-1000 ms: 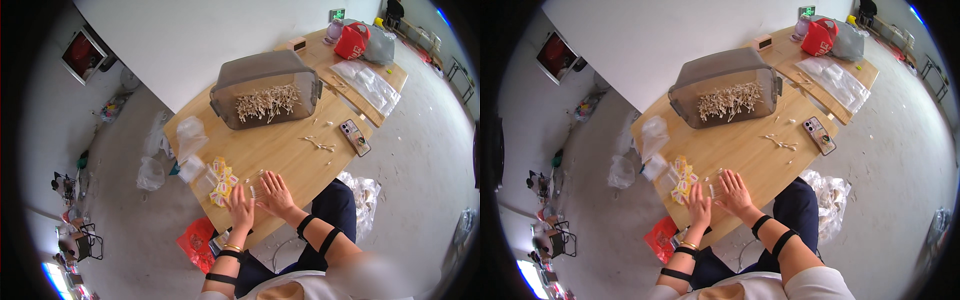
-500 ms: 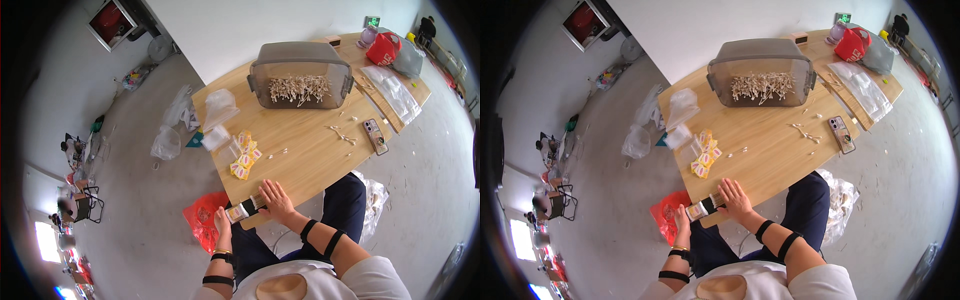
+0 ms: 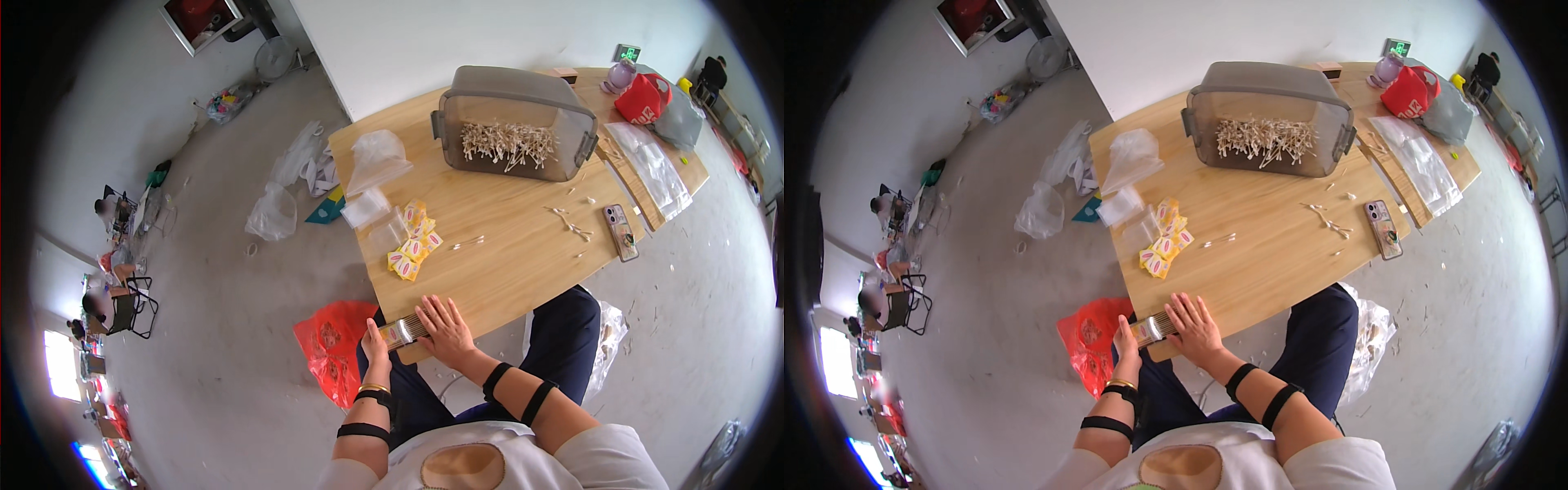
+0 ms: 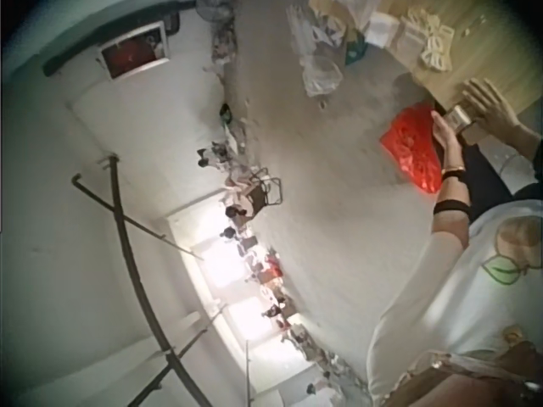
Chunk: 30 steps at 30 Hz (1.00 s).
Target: Packing cotton swabs into small plastic bags.
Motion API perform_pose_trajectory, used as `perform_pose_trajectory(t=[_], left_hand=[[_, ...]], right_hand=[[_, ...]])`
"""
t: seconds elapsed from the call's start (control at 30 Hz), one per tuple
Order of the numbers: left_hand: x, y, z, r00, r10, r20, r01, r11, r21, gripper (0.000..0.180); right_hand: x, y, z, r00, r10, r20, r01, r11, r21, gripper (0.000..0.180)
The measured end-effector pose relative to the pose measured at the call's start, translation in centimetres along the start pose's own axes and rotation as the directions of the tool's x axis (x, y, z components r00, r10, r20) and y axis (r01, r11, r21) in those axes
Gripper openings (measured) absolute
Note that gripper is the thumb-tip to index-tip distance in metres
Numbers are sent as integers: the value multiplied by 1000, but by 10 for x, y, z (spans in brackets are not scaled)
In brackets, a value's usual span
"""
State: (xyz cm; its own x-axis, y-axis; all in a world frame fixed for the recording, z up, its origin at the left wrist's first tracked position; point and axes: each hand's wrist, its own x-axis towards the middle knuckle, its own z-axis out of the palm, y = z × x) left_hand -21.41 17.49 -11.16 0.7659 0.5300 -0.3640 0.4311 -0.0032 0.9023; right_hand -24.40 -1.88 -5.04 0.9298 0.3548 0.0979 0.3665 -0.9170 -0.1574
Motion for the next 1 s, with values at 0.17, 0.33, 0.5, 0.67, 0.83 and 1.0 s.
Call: perform_pose_trajectory(t=[0.17, 0.33, 0.5, 0.67, 0.83, 1.0], left_hand=[[4, -6, -1, 993, 112, -32, -110, 993, 45, 69], [5, -2, -15, 999, 23, 27, -24, 998, 56, 70], [8, 2, -29, 983, 184, -2, -181, 970, 165, 65], [5, 4, -17, 932, 360, 42, -355, 887, 296, 58], [3, 7, -23, 967, 236, 92, -253, 884, 394, 67], [-10, 38, -19, 760, 649, -41, -593, 718, 366, 25]], right_hand=[[9, -30, 1, 996, -5, 90, -8, 991, 135, 92], [6, -22, 2, 998, 20, 51, -28, 986, 164, 100], [6, -19, -1, 996, -17, 85, 13, 999, 46, 100], [13, -43, -1, 996, -18, 86, 15, 999, 37, 101], [11, -21, -3, 993, -81, 88, 73, 993, 96, 94], [23, 81, -17, 983, 133, -127, -121, 988, 95, 59]])
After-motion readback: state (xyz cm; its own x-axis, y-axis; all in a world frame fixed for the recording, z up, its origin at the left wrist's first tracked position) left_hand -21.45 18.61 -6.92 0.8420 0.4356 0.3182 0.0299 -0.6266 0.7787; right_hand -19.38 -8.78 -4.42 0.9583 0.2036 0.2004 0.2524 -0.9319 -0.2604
